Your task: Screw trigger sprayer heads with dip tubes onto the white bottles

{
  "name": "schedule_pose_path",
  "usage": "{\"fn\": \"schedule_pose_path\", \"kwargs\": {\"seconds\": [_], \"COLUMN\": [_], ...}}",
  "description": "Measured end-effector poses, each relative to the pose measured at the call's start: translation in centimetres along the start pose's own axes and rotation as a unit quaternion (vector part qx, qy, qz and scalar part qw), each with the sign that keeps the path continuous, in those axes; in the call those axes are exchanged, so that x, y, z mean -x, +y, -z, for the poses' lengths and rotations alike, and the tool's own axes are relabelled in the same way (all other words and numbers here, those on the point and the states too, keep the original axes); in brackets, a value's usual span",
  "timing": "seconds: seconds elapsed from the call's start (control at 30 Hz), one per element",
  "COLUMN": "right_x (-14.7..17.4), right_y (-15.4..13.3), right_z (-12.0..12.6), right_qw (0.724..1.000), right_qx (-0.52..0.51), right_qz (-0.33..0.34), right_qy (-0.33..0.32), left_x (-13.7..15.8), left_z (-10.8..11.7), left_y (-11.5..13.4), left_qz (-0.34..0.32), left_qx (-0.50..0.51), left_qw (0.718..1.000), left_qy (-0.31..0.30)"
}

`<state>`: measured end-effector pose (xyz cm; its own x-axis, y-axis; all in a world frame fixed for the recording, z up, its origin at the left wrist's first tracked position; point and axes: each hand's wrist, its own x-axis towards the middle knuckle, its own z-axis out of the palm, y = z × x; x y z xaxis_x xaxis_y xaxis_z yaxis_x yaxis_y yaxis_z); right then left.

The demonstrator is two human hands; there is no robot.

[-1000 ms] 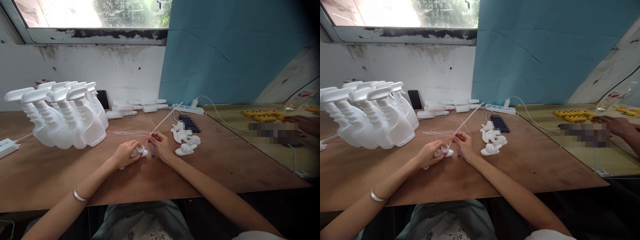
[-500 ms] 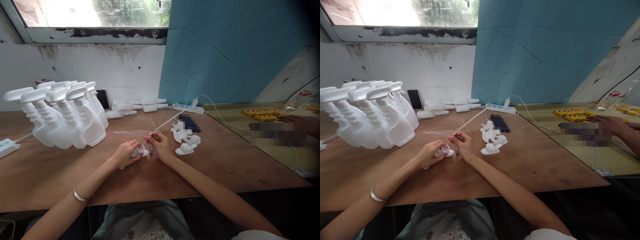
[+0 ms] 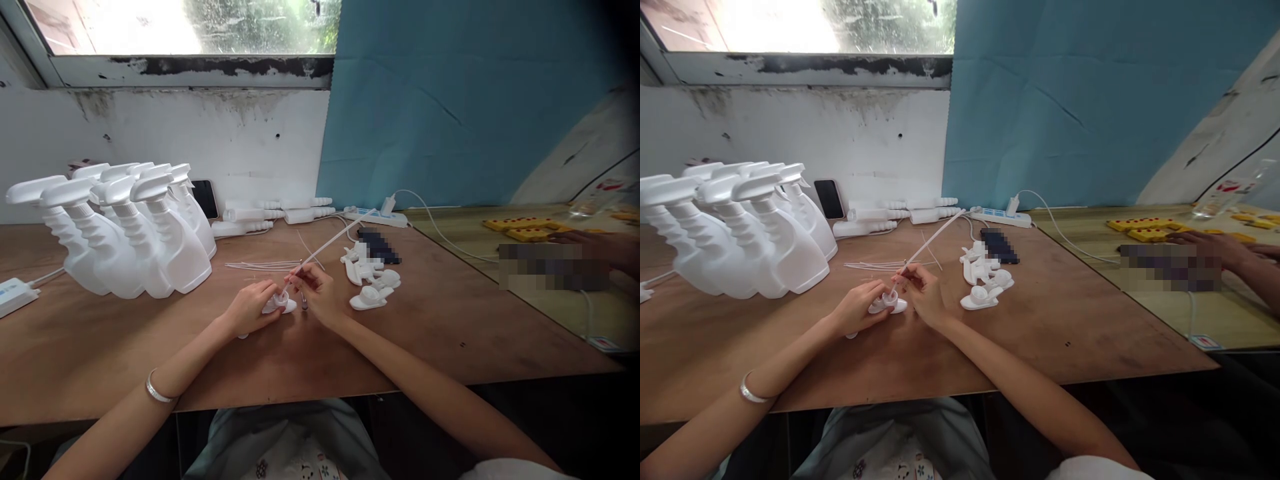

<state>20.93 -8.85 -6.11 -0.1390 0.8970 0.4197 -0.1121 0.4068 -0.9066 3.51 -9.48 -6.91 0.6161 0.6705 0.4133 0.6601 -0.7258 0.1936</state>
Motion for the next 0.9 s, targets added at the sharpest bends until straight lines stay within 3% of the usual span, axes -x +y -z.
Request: {"fn": "schedule_pose_path", "kwargs": {"seconds": [0.27, 0.57, 0.9], "right_x": [0.4, 0.2, 0.3], "right_y": [0.8, 0.9, 1.2], "right_z": [-0.3, -0.4, -0.4], "right_qw": [0.989, 0.99, 0.981], "right_qx": [0.14, 0.142, 0.183], "right_qz": [0.035, 0.018, 0.066], "right_qy": [-0.018, -0.003, -0.009], "left_x": [-0.1, 0.0, 0.0], "left_z": [-0.1, -0.3, -0.2], "left_y": [-0.1, -0.1, 0.1], "left_qz": [-0.014, -0.009, -0.007], "left_qx": [0.003, 0.005, 0.009], "left_qw": [1.0, 1.0, 1.0], "left_qy": [0.001, 0.006, 0.01]}}
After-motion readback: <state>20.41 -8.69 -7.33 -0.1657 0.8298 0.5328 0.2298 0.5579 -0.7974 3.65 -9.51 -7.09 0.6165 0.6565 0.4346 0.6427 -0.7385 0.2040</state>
